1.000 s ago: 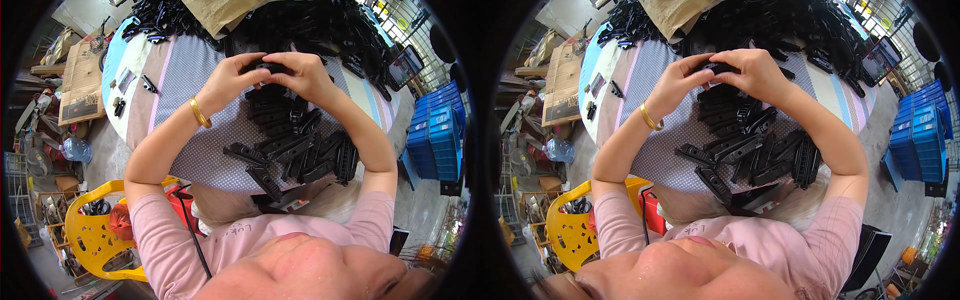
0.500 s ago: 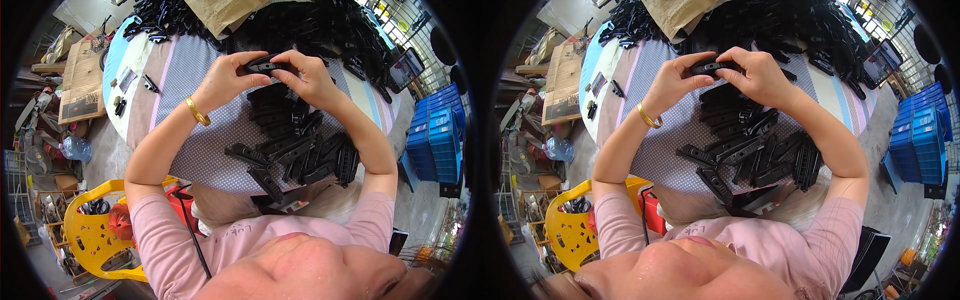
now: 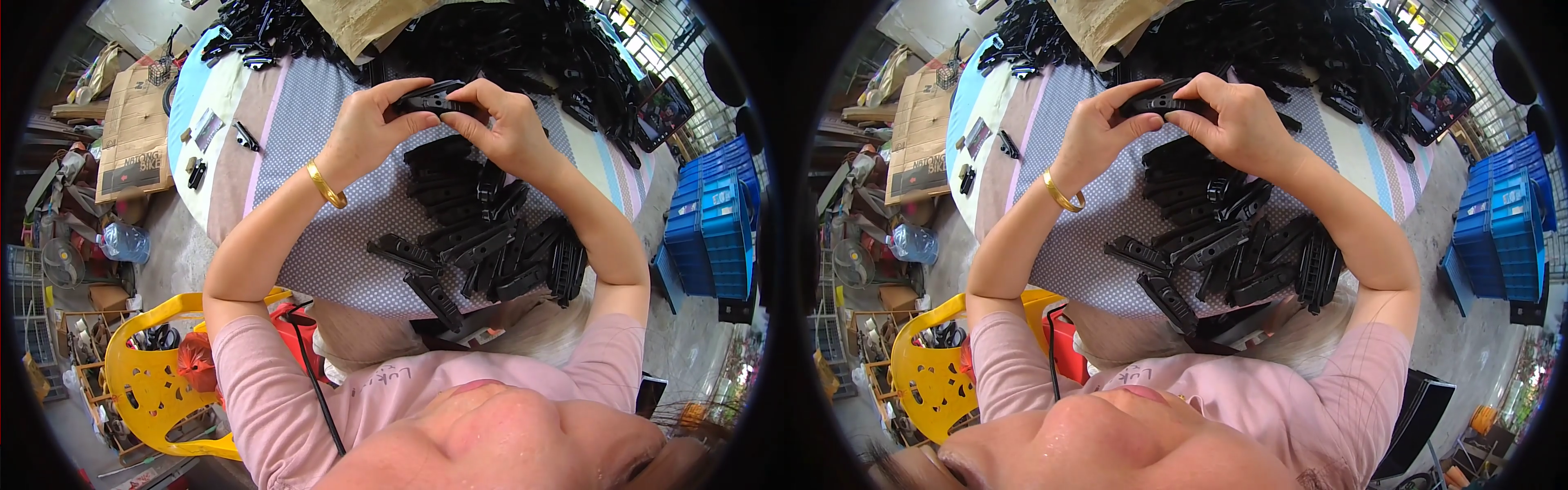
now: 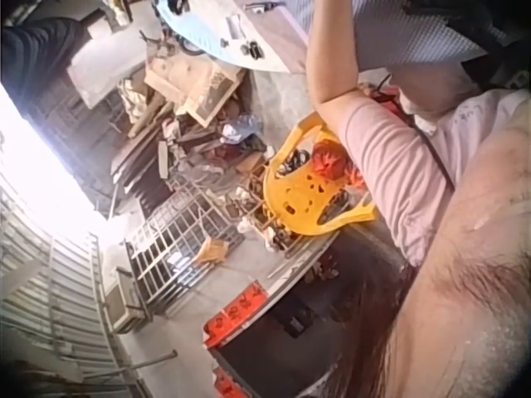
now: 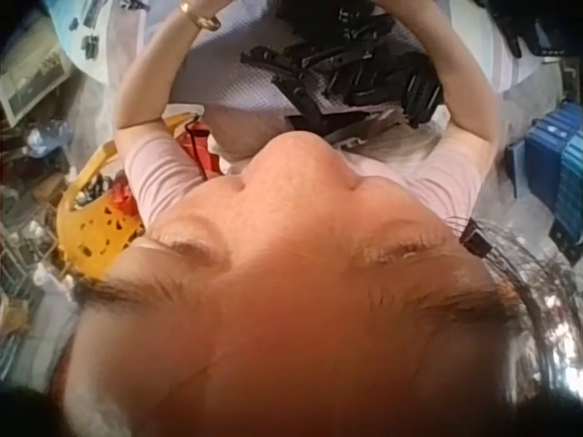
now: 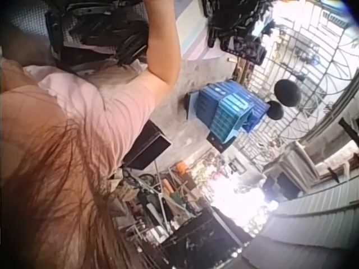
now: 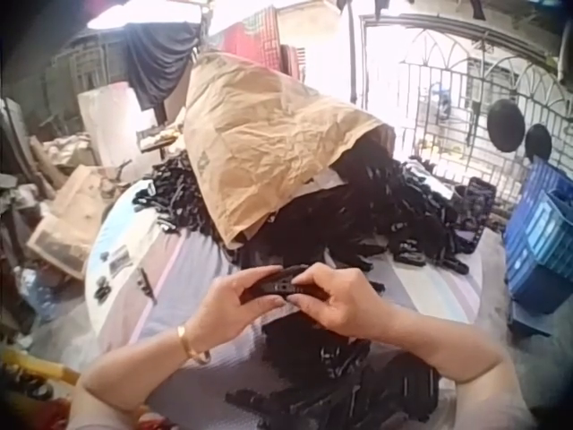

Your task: Inspecting and assembling black plastic hair claw clips at a manufacturing workstation.

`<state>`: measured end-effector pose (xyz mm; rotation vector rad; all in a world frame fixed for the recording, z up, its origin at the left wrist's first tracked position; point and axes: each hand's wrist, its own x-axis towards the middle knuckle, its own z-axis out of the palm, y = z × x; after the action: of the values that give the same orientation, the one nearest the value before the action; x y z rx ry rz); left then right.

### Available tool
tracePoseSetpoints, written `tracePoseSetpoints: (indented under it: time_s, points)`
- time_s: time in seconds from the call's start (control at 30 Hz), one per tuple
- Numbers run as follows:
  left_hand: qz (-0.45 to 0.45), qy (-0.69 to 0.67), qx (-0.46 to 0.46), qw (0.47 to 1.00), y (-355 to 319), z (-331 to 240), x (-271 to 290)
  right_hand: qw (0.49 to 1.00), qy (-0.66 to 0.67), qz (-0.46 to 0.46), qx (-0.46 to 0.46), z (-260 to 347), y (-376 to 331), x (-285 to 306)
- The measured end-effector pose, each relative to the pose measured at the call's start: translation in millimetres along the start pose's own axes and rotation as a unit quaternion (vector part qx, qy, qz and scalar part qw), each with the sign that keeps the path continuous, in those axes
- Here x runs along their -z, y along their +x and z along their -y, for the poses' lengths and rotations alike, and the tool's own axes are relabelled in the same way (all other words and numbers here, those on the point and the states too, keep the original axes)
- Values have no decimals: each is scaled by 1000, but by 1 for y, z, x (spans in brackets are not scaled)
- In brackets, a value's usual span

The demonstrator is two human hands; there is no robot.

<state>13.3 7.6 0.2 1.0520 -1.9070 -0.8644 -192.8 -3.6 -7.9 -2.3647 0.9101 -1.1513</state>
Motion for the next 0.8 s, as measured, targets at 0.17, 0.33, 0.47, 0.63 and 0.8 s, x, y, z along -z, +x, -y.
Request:
tracePoseSetpoints:
  time_s: [0.17,0.33,0.47,0.63,0.8]
  points:
    - [-24,-22,-1,999,0,1,-1,987,-130,-75,66,6,10,9]
    - [-18,87,-106,990,-2,0,-6,994,-20,102,22,-9,8,14]
    - [-25,121,-140,982,-4,-4,-6,983,-141,39,114,-4,7,15]
    - [15,122,-106,987,-3,-8,-4,985,-114,18,131,-4,4,15]
    - [51,-12,3,999,0,-5,-9,992,-64,109,18,-7,10,33]
